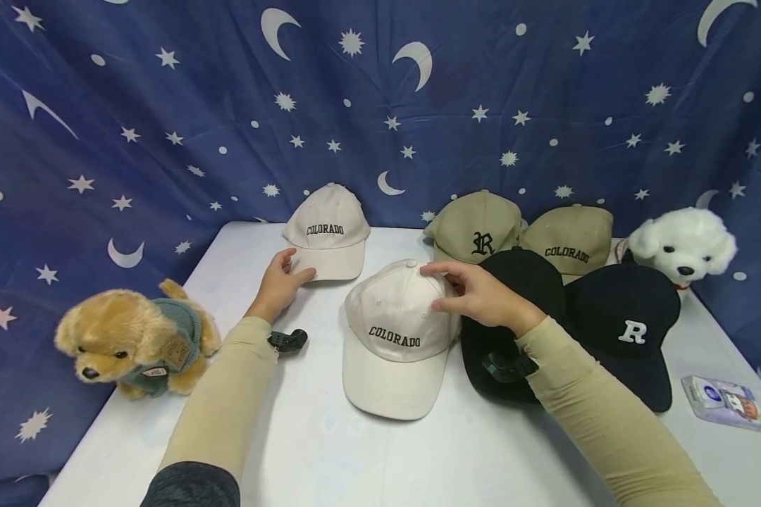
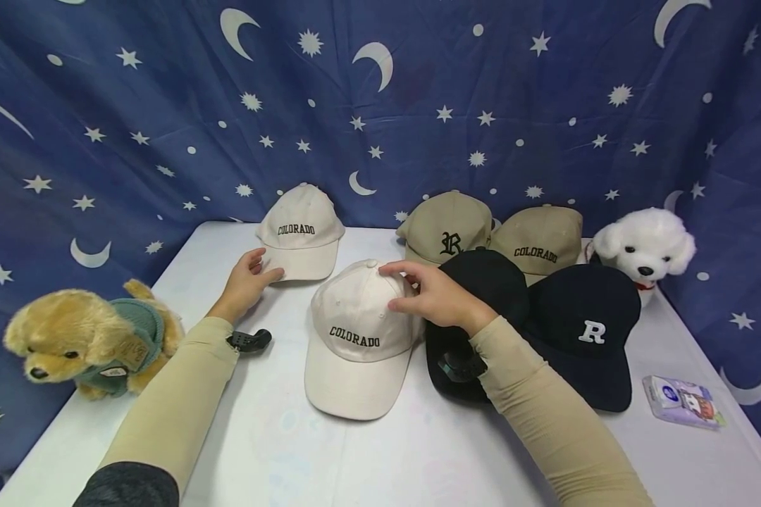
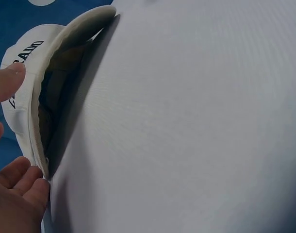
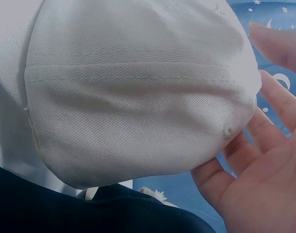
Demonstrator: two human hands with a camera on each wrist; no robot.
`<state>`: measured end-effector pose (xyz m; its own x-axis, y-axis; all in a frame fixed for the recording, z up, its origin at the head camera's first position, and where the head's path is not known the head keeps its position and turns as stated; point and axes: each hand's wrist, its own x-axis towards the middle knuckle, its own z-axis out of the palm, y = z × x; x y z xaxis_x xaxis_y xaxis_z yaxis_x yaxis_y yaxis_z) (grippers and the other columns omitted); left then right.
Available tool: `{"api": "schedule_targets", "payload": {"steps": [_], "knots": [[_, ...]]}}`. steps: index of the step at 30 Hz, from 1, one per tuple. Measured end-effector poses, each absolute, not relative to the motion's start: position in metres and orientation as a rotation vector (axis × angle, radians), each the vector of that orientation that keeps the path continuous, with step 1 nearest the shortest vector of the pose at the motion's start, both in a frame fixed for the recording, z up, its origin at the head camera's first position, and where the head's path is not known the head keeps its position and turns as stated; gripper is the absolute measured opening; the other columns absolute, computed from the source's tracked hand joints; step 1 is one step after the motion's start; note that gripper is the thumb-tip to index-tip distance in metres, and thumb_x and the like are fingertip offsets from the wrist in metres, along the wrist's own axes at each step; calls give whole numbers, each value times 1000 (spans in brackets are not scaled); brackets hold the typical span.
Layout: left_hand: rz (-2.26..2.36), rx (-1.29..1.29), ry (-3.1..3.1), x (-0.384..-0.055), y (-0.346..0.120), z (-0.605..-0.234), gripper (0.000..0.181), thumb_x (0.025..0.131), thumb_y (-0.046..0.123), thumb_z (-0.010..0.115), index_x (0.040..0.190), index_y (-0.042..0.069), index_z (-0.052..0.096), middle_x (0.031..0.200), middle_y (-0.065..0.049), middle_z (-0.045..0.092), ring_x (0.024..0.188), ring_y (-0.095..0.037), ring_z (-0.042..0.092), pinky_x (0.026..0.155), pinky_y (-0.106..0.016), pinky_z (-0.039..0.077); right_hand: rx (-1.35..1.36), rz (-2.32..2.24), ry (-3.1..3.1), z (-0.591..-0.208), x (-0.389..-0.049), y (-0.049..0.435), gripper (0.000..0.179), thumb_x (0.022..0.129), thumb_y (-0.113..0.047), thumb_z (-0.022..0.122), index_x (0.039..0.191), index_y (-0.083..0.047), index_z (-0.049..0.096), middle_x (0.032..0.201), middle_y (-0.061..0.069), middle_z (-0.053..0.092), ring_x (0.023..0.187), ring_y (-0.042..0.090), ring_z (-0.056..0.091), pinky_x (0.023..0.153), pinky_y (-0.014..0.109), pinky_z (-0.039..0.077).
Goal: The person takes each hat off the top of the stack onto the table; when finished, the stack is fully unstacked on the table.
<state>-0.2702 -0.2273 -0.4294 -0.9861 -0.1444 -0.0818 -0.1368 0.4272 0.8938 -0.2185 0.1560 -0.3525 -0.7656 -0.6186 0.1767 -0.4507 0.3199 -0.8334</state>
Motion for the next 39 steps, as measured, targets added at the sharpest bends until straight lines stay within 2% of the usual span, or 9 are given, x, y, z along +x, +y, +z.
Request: {"api": "schedule_targets", "payload": {"steps": [9, 20, 39], "knots": [[-1633, 274, -2663, -277, -227, -429, 80, 94, 25, 71, 157, 7, 26, 162, -20, 21, 149, -33, 21, 119, -41, 20, -984, -1463, 2377, -353, -218, 154, 52, 85, 3, 76, 134, 5, 58, 126, 17, 58, 84, 25, 48, 72, 27, 40], [-1605, 227, -2727, -280, -223, -427, 81, 93, 23, 70, 157, 6, 24, 162, -20, 22, 149, -32, 19, 119, -40, 17, -999, -1467, 2380, -352, -217, 153, 53, 84, 4, 76, 133, 6, 58, 118, 16, 58, 79, 23, 46, 69, 26, 39], [-1583, 74, -2813, -289, -179, -429, 81, 91, 23, 74, 156, 11, 28, 161, -20, 25, 148, -32, 25, 117, -44, 23, -1007, -1460, 2387, -354, -215, 154, 53, 84, 2, 77, 134, 4, 58, 125, 17, 58, 84, 25, 47, 72, 27, 39]]}}
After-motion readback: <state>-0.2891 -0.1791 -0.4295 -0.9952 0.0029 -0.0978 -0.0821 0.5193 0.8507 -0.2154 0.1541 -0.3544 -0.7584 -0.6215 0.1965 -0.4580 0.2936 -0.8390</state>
